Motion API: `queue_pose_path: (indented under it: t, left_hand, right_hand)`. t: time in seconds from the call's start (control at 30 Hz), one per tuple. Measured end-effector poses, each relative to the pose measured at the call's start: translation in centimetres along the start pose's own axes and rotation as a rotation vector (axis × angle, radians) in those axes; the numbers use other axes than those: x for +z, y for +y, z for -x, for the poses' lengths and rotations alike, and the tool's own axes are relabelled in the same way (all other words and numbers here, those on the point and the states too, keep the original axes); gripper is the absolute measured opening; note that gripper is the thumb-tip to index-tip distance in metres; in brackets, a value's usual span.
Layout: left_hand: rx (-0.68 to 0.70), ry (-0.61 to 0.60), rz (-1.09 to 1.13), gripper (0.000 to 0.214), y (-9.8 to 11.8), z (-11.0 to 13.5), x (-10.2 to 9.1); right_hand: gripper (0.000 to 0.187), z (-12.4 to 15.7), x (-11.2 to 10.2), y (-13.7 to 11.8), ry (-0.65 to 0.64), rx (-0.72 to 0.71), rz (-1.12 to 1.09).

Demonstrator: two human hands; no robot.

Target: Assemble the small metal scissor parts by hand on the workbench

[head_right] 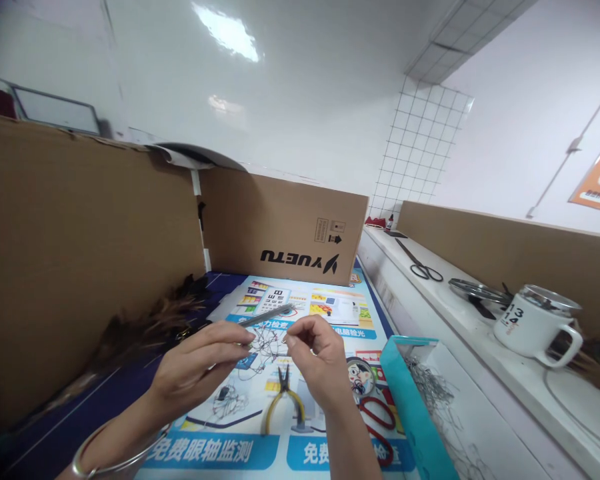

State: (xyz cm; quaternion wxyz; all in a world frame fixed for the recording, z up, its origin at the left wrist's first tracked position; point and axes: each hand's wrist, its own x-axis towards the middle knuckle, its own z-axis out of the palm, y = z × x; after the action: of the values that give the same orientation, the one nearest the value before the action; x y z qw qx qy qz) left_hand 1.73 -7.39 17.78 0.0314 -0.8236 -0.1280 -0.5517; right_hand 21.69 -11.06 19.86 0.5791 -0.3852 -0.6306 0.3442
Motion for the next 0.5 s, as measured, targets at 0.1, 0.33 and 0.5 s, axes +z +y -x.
queue_pose_path:
  t: [0.1, 0.33, 0.5]
  left_hand:
    - [0.003, -0.005, -0.007, 0.018, 0.01, -0.03, -0.01]
    - [0.020, -0.006, 0.000, 0.020, -0.19, -0.05, 0.00]
    - [0.023, -0.005, 0.008, 0.022, -0.29, 0.10, 0.06]
  right_hand:
    - [0.004, -0.01, -0.07, -0.19, 0.009, -0.001, 0.020]
    - [0.003, -0.05, 0.22, -0.59, 0.019, -0.017, 0.023]
    - [0.005, -0.11, 0.29, -0.53, 0.039, -0.012, -0.044]
